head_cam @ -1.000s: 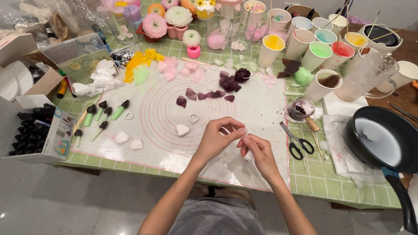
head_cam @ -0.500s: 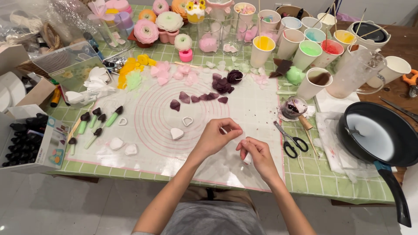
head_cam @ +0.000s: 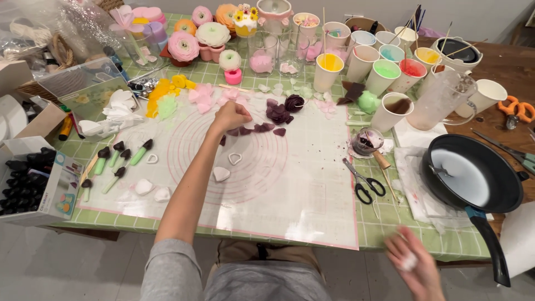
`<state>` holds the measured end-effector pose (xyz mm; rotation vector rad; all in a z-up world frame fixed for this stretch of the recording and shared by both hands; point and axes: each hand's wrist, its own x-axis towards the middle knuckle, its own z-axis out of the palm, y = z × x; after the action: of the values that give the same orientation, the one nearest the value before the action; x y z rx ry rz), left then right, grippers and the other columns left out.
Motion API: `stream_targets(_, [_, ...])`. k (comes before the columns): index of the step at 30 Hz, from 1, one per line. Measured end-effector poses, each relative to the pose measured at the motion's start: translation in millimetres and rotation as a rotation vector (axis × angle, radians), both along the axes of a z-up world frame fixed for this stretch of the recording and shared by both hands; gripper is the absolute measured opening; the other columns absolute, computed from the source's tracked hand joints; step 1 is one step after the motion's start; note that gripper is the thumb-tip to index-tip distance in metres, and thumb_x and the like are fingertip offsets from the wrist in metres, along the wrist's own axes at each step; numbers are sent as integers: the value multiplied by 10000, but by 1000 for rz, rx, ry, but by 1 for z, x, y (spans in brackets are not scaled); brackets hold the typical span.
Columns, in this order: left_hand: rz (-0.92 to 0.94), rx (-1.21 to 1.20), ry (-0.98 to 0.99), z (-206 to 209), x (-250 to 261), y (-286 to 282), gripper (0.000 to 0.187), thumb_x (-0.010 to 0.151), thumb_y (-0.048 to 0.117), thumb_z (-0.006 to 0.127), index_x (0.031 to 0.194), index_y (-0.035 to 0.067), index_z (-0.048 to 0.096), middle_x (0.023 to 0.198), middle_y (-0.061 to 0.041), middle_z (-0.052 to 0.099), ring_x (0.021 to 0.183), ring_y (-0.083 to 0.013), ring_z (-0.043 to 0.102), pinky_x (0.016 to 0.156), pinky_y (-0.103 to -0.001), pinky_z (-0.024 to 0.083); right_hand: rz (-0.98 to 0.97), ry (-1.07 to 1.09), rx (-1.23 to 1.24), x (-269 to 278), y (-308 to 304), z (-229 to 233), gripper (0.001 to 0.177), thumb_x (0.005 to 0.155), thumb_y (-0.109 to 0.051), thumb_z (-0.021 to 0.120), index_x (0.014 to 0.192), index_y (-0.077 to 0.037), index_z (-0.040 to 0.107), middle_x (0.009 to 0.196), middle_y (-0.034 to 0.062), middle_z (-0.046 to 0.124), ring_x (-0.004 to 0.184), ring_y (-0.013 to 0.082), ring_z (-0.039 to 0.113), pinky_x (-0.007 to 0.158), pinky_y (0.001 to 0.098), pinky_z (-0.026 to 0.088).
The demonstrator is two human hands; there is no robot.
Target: Using fingers to thin and shape small pieces of white wax into delicate flower petals for candle decoration.
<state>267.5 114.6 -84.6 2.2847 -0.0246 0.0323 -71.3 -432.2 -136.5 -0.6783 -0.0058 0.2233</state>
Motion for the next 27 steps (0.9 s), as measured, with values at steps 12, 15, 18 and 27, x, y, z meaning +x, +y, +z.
stream_targets(12, [89,357,-123,-19,24,4,99,726,217,860,794,163,811,831,-58,769,910,-254,702,922,-502,366,-162,-143,3,-67,-165,-26,1015,1048,-821,361,1529,69,449,951,111,622,587,146,411,520,261,363])
stream_targets(15, [132,293,-250,-21,26,4,124,706,198,851,813,163,797,813,-64,765,887,-262,704,899,-476,395,-250,-90,-255,-59,-167,-6,963,1086,-767,343,1477,107,441,991,147,641,575,132,402,514,251,348])
stream_targets(18, [163,201,-335,0,18,-3,69,800,207,815,824,145,796,790,-82,758,806,-270,709,857,-478,417,-297,-39,-454,-48,-167,6,763,1164,-564,399,1450,139,485,920,153,620,582,123,395,518,267,336])
stream_targets(27, [-60,66,-515,62,-7,-42,145,855,169,782,956,64,791,776,-119,722,697,-243,692,668,-381,522,-239,-82,-802,-25,-107,60,346,1054,-257,565,784,-44,525,617,21,506,509,107,457,444,265,341])
